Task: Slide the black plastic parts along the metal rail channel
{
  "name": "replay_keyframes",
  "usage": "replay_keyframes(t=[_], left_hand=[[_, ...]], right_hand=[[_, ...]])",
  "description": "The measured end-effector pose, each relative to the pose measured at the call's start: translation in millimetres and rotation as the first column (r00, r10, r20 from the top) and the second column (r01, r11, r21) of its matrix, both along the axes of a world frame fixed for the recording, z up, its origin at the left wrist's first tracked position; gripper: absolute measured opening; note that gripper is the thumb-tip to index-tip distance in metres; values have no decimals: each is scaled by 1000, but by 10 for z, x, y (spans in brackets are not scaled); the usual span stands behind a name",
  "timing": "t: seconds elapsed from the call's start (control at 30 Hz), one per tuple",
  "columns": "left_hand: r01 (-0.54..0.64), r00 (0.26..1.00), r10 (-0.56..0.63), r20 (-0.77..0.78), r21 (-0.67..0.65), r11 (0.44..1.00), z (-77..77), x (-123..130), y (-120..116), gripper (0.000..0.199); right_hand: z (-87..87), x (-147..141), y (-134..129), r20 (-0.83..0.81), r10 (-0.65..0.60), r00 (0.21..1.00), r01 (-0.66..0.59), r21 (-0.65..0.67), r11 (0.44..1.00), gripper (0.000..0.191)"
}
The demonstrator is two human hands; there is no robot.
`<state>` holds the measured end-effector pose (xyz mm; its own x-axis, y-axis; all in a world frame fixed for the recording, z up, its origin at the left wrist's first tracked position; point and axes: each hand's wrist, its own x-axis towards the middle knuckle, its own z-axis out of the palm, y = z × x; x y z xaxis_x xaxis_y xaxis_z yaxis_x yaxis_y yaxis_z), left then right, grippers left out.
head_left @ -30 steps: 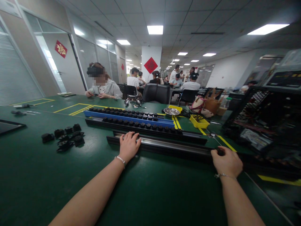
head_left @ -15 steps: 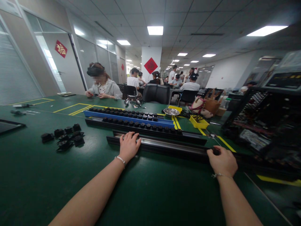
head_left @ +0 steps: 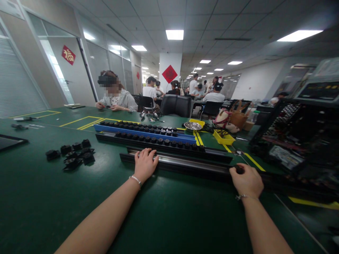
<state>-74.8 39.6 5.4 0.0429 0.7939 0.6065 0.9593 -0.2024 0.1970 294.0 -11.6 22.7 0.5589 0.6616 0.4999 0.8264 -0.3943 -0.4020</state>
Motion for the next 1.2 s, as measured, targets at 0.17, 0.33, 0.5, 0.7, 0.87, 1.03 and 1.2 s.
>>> replay_keyframes(t=[0.17, 0.33, 0.5, 0.7, 0.87, 1.03, 1.2], left_hand=[[1, 1000, -1, -2, 6, 1000, -6, 1, 5, 37], [3, 1000, -3, 4, 9, 1000, -3, 6, 5, 37], [-5, 1000, 5, 11, 1, 1000, 11, 17, -5, 36], [-8, 1000, 8, 12, -8, 1000, 18, 20, -11, 36], [-8, 1000, 8, 6, -12, 1000, 24, 21, -20, 36], [-6, 1000, 6, 14, -20, 1000, 28, 23, -22, 36], [-2, 1000, 3, 22, -22, 1000, 30, 22, -24, 37]], right_hand=[[3, -35, 1, 12, 18, 1000, -18, 4, 1000, 36], [-4, -62, 11, 10, 29, 1000, -29, 5, 1000, 36], [-5, -109, 13, 31, 39, 999, -40, 36, 999, 33], [22, -179, 4, 18, 64, 998, -64, -1, 998, 34], [34, -218, 12, 13, 61, 998, -61, 8, 998, 33], [31, -248, 21, 21, 92, 996, -92, -7, 996, 34], [24, -273, 9, 27, 110, 994, -110, -7, 994, 35]])
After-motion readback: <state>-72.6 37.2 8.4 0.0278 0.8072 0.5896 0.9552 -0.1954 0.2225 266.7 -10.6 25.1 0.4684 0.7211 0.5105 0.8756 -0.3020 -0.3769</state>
